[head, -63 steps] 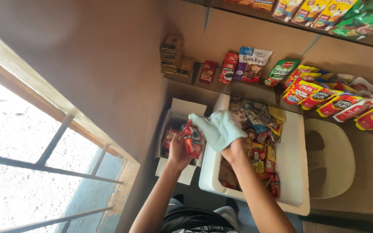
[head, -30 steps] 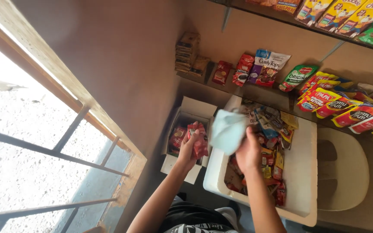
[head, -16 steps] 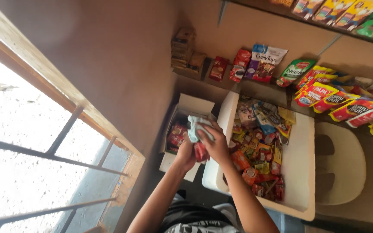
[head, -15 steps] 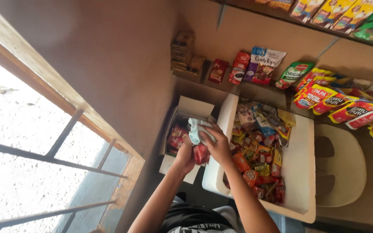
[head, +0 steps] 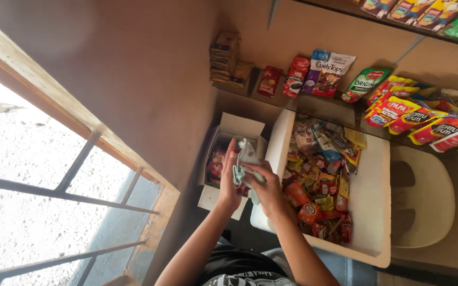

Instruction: Clean individual packets of food and condiments from a bin and place them on shelves.

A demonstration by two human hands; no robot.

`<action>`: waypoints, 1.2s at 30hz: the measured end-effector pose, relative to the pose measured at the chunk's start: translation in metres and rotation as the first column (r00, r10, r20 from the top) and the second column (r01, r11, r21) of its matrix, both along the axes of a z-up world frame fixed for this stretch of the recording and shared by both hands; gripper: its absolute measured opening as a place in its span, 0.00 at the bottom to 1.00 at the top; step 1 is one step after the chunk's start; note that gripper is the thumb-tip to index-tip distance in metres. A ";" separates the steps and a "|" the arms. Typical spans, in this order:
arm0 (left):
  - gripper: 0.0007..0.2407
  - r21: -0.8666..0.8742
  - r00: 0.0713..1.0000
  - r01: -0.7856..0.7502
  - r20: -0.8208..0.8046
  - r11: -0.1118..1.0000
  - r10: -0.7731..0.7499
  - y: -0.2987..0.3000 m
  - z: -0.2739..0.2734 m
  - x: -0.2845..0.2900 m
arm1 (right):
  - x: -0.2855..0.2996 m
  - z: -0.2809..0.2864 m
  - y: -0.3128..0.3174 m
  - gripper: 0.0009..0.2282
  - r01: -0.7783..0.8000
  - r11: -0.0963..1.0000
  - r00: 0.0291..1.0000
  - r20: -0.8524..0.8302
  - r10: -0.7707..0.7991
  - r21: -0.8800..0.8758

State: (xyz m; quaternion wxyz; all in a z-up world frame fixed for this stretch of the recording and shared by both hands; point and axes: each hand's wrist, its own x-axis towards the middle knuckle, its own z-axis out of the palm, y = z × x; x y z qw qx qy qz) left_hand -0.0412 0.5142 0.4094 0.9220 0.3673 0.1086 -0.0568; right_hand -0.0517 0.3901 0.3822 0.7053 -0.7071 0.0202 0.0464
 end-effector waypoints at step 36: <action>0.17 -0.319 0.853 0.439 -0.146 0.840 -0.501 -0.010 -0.069 0.003 | 0.022 -0.033 -0.043 0.15 0.245 0.962 0.945 0.253 -0.208 -0.121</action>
